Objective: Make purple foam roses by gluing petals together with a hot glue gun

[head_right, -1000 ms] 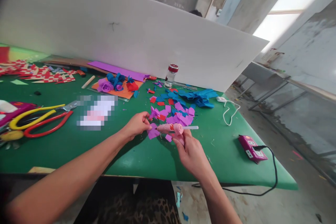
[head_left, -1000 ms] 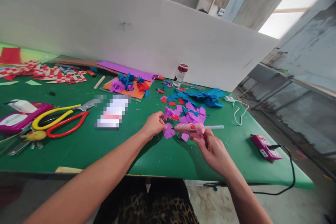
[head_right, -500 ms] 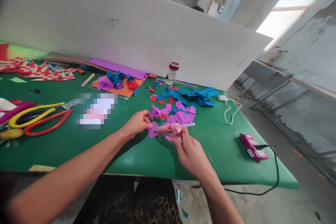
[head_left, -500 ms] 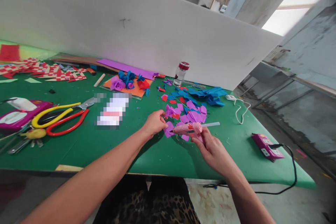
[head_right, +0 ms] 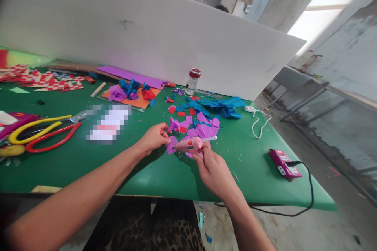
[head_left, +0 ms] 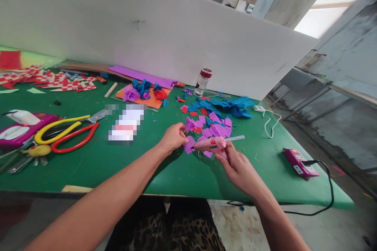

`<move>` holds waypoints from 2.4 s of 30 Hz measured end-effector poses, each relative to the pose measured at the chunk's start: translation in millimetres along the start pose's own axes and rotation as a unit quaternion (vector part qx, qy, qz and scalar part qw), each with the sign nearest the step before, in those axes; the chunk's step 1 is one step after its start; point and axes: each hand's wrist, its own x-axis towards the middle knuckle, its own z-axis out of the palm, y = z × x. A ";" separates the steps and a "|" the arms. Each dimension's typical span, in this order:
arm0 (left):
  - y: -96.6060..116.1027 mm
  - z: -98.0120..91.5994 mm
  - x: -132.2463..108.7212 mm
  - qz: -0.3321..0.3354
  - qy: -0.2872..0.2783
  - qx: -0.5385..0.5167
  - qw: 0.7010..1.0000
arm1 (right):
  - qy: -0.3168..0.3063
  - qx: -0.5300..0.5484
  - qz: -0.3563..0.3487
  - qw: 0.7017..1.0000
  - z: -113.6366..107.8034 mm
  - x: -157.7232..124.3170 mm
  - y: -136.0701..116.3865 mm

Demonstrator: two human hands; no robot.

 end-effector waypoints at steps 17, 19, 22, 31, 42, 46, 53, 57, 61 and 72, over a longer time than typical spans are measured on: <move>-0.8 0.6 0.8 0.000 0.000 -0.003 1.000 | -0.006 -0.022 -0.007 1.000 3.7 0.3 2.7; -1.4 0.8 1.2 -0.001 0.001 -0.002 1.000 | -0.002 -0.028 -0.008 1.000 4.3 0.2 3.6; -2.1 0.8 1.3 0.002 0.000 0.001 1.000 | 0.005 -0.031 -0.011 0.999 5.1 0.4 4.9; -0.9 0.4 1.5 -0.001 -0.001 0.001 1.000 | 0.001 -0.036 0.003 0.999 5.4 1.8 6.7; -1.8 1.6 1.8 -0.004 0.000 -0.003 1.000 | 0.013 -0.051 0.003 0.999 4.2 2.5 8.1; -1.5 1.6 1.6 -0.009 -0.001 -0.004 1.000 | 0.016 -0.047 0.013 0.999 3.6 3.5 6.0; -1.5 1.1 2.2 -0.005 -0.003 0.001 1.000 | 0.029 -0.031 0.042 0.998 -3.1 1.7 4.0; -0.8 1.0 1.5 -0.004 -0.007 0.001 1.000 | 0.022 -0.020 0.031 0.999 -4.2 1.4 3.3; 0.8 0.5 0.4 -0.005 -0.010 0.003 1.000 | 0.018 -0.011 0.022 1.000 -1.3 2.3 1.3; -0.5 1.8 1.5 -0.004 -0.008 -0.002 1.000 | 0.005 -0.004 0.025 1.000 1.1 2.7 2.8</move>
